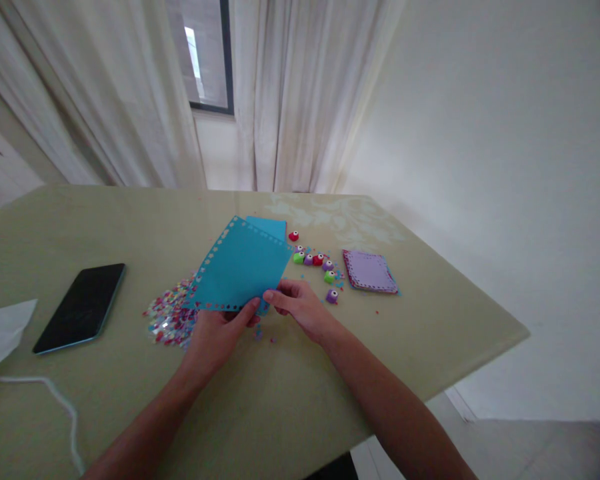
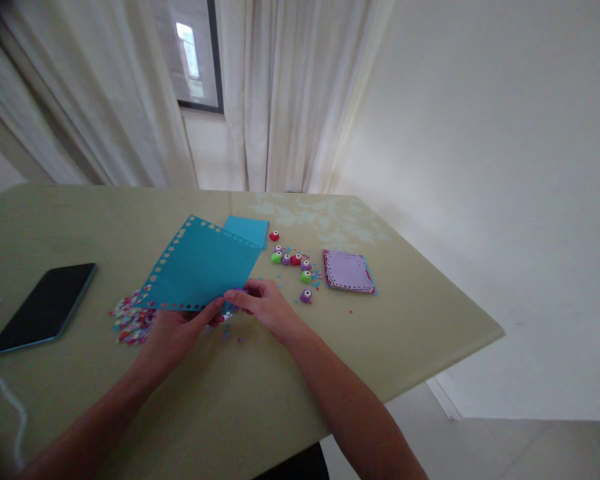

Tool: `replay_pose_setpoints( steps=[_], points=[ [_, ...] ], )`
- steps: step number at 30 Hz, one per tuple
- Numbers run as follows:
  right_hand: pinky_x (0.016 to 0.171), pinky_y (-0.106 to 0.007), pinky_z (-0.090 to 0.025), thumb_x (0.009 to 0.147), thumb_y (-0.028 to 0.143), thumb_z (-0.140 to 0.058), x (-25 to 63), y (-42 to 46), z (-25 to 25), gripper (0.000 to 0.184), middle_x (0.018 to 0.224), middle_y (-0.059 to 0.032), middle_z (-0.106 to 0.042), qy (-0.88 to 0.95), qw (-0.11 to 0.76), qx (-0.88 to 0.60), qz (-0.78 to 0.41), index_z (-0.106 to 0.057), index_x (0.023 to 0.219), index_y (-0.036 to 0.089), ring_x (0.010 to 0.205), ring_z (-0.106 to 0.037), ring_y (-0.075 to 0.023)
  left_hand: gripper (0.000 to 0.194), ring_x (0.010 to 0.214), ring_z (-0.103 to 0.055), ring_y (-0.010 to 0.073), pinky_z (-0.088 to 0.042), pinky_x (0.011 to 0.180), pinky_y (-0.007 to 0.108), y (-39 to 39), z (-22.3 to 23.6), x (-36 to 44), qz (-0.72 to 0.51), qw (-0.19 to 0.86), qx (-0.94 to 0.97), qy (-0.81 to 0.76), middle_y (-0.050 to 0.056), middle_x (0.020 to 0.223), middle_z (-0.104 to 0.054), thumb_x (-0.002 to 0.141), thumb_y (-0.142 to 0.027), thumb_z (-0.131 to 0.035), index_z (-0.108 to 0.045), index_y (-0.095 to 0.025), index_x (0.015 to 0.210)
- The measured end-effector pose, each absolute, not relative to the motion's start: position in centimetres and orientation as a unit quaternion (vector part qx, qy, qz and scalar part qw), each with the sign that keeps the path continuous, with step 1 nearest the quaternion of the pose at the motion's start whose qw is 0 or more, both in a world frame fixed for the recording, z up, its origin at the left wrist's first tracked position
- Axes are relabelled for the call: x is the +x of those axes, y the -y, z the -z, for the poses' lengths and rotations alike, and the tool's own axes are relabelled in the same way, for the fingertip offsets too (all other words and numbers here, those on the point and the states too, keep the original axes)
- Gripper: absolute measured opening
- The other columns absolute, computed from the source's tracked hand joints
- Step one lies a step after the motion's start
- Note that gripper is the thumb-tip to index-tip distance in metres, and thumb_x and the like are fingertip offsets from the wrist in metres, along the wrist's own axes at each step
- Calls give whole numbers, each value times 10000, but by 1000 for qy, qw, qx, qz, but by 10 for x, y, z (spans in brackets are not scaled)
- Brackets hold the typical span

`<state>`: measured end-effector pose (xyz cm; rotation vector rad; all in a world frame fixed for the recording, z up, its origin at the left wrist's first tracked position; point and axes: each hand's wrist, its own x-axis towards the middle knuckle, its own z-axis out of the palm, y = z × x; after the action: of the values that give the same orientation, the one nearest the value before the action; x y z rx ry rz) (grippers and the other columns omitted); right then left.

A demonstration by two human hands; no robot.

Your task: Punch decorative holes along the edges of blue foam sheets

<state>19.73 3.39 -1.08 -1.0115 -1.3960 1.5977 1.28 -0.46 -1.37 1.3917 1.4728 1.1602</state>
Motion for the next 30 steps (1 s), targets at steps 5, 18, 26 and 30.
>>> replay_pose_setpoints(
  steps=[5, 18, 26, 30],
  points=[
    [579, -295, -253, 747, 702, -813, 197, -35, 13, 525, 630, 51, -449, 564, 379, -398, -616, -614, 733, 217, 607, -366, -128, 328, 658, -779, 277, -615, 641, 357, 6, 12, 13, -453, 396, 552, -577, 55, 704, -798, 810, -540, -737, -773, -215, 836],
    [603, -279, -372, 763, 541, -846, 198, -37, 9, 399, 777, 1, -654, 494, 438, -409, -630, -680, 897, 204, 645, -508, -134, 366, 628, -743, 277, -600, 665, 374, 5, 2, 10, -447, 385, 527, -611, 51, 636, -766, 763, -591, -724, -741, -235, 678],
    [829, -360, -493, 789, 165, -771, 224, -43, 9, 249, 927, -51, -719, 785, 236, -511, -257, -800, 1036, 181, 803, -637, -203, 447, 690, -729, 293, -572, 776, 408, 3, 0, 0, -455, 332, 490, -665, 68, 661, -776, 755, -669, -710, -748, -243, 626],
    [924, -382, -528, 803, 182, -792, 213, -35, 17, 349, 1052, -87, -726, 809, 196, -491, -258, -753, 1149, 167, 926, -677, -229, 457, 702, -725, 300, -558, 767, 416, 2, -2, -3, -467, 309, 458, -690, 76, 676, -780, 740, -675, -703, -752, -241, 605]
  ],
)
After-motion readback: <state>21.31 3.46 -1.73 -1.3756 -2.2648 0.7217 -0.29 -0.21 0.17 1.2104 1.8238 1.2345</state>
